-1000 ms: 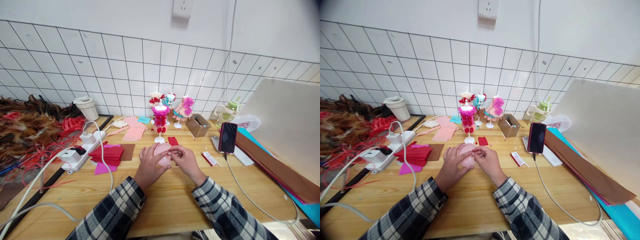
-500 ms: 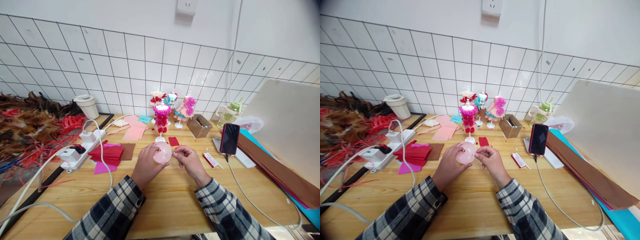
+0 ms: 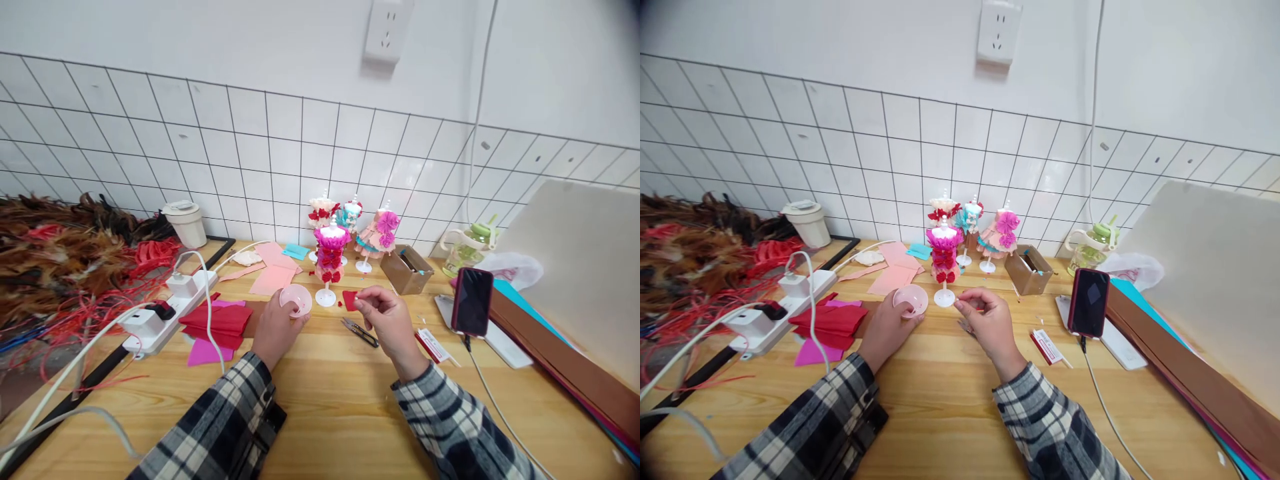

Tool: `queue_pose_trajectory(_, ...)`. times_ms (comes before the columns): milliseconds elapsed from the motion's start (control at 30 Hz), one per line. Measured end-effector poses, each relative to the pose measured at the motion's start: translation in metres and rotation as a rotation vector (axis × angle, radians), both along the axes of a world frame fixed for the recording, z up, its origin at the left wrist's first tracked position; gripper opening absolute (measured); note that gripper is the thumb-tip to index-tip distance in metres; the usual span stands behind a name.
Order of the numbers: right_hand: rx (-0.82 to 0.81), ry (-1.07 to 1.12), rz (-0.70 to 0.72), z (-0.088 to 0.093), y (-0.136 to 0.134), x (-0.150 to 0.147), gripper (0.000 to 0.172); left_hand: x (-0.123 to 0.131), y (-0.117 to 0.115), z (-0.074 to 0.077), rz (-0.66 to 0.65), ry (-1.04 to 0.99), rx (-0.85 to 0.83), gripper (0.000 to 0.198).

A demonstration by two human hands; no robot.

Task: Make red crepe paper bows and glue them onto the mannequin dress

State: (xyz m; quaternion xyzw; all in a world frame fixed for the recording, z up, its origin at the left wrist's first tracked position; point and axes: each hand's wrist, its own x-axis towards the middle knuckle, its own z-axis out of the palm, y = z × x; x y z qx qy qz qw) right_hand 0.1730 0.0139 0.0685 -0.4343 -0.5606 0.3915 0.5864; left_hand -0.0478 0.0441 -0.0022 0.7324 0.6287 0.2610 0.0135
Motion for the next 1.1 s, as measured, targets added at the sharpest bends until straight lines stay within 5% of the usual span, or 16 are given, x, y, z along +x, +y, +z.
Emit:
queue_pose_trajectory(167,0.416,-0.376,-0.316,0.03,0.035,-0.013,0.016,-0.004,0.022,-0.002,0.033,0.007,-0.052,0.046)
queue_pose_trajectory(333,0.692,-0.735,-0.453,0.029,0.056,-0.025,0.014,-0.002,0.028,-0.007,0.062,-0.009,-0.019,0.067)
queue_pose_trajectory(467,0.709,-0.899,-0.504,0.018,0.066,-0.03,0.015,0.002,0.022,-0.004,0.097,-0.018,0.112,0.083)
queue_pose_trajectory(633,0.698,-0.957,-0.52,0.014,0.076,-0.03,0.017,0.013,0.033,0.018,-0.054,-0.154,0.262,0.052)
queue_pose_trajectory(767,0.7,-0.975,-0.526,0.013,0.081,-0.027,0.017,0.033,0.058,0.019,-0.214,-0.244,0.148,0.044)
queue_pose_trajectory(933,0.69,-0.965,-0.514,0.015,0.084,-0.023,0.016,0.053,0.076,0.009,-0.075,-0.356,-0.085,0.059)
queue_pose_trajectory(1100,0.656,-0.964,-0.507,0.015,0.085,-0.022,0.017,0.061,0.078,0.011,-0.06,-0.263,-0.069,0.03)
